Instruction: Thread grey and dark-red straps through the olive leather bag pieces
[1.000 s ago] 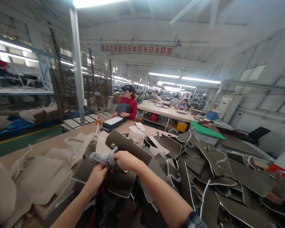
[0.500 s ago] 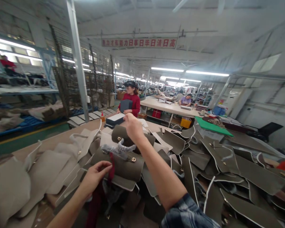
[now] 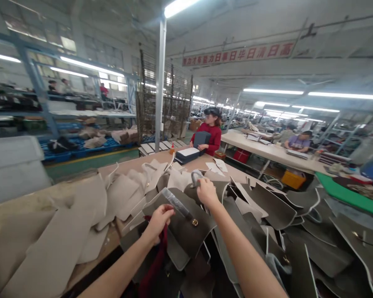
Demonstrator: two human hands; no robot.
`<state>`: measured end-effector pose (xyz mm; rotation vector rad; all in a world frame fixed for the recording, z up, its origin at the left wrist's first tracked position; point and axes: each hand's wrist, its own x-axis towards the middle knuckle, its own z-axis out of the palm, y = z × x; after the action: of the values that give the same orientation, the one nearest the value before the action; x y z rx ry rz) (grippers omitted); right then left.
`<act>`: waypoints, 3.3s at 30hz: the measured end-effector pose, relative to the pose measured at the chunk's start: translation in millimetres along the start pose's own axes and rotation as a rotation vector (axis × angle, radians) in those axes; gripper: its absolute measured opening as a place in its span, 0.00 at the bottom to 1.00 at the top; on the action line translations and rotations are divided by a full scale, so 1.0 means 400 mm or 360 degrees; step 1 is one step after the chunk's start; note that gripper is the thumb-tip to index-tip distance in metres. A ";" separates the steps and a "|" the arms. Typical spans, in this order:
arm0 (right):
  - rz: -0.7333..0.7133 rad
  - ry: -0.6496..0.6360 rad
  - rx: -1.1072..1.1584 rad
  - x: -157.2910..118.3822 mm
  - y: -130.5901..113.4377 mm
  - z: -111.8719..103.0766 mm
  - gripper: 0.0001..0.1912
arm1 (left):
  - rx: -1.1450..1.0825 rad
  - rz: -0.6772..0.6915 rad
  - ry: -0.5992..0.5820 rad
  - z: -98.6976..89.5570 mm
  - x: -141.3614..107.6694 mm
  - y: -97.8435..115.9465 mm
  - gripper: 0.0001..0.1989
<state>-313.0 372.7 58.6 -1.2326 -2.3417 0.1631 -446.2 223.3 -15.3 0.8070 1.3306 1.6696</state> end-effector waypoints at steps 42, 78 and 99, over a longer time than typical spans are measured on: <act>-0.0235 -0.1299 0.0658 -0.050 -0.119 0.104 0.04 | 0.0068 0.0097 0.0068 -0.073 -0.014 -0.010 0.09; -0.0067 -0.1141 0.0260 -0.132 -0.180 0.170 0.09 | 0.0320 0.0132 0.0435 -0.201 -0.149 -0.145 0.11; -0.0094 -0.0769 0.1448 -0.055 -0.130 -0.033 0.18 | -0.0408 0.0259 -0.0164 0.096 0.165 0.062 0.11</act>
<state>-334.9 323.1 78.9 -0.6909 -2.1903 1.4507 -447.8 296.9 17.0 0.8534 0.9775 1.8534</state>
